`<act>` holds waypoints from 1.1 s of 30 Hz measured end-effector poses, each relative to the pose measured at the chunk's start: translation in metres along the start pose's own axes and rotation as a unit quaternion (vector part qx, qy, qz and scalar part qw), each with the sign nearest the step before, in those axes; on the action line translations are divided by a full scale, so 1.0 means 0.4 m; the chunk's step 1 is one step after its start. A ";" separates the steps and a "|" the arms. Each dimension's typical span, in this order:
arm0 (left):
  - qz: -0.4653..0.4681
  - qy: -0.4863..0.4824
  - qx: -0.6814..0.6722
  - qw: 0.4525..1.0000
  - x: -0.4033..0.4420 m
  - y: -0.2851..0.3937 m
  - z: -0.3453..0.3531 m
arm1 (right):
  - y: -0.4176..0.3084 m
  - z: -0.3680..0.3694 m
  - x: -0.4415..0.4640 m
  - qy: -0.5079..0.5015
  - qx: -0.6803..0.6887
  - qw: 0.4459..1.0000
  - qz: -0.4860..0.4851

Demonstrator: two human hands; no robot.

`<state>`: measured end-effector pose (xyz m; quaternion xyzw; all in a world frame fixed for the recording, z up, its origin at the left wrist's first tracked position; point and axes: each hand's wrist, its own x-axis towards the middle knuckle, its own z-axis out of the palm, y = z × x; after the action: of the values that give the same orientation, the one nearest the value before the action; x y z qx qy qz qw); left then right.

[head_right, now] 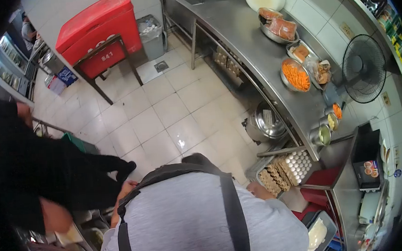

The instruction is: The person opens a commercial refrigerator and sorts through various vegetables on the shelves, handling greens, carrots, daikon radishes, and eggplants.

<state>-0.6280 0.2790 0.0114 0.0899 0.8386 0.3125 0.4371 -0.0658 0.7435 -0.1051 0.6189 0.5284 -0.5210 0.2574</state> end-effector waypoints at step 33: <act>-0.132 0.345 -0.505 0.780 0.600 -0.084 -0.572 | -2.727 1.168 -0.126 -0.328 -0.605 0.524 -0.502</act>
<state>-0.9486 0.2523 -0.0746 -0.3691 0.6588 0.6407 0.1386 -1.2409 0.6550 0.0425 -0.2674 0.8186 -0.2858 0.4205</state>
